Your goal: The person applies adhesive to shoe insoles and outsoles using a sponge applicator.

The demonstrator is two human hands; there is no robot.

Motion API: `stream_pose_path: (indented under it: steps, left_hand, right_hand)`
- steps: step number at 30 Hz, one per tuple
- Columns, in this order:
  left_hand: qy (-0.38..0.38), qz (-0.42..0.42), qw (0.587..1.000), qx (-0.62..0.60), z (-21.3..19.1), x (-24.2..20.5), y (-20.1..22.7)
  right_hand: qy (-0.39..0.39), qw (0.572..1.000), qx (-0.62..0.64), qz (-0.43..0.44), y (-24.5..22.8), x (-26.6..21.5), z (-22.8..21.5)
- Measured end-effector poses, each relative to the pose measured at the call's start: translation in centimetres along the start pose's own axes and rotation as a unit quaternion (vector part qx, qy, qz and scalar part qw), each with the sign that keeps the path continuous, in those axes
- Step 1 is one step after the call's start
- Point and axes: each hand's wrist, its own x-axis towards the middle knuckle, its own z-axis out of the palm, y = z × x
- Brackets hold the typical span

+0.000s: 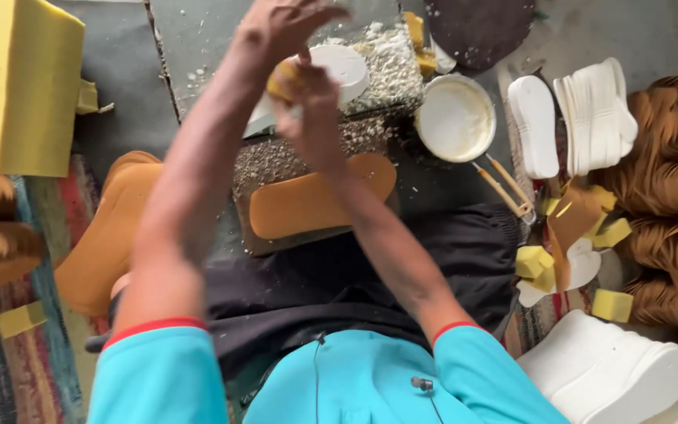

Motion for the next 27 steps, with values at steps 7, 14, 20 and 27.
stream_pose_path:
  steps: [7,14,20,27]
  left_hand:
    - [-0.089,-0.113,0.989,0.016,-5.5,-2.6,3.9]
    - [-0.042,-0.040,0.979,0.194,-8.8,-18.2,4.0]
    - [-0.064,-0.050,0.972,0.219,-8.1,-17.8,3.8]
    - [-0.049,-0.048,0.988,0.138,-11.4,-18.1,4.8]
  right_hand:
    - [-0.123,0.986,-0.057,-0.101,-9.7,-4.0,-1.9]
    - [0.005,0.991,-0.125,0.050,-7.7,-1.0,-6.4]
    - [-0.053,0.987,-0.130,0.078,-1.3,-1.6,-6.8]
    - [0.081,0.974,-0.186,0.104,7.8,0.4,-11.7]
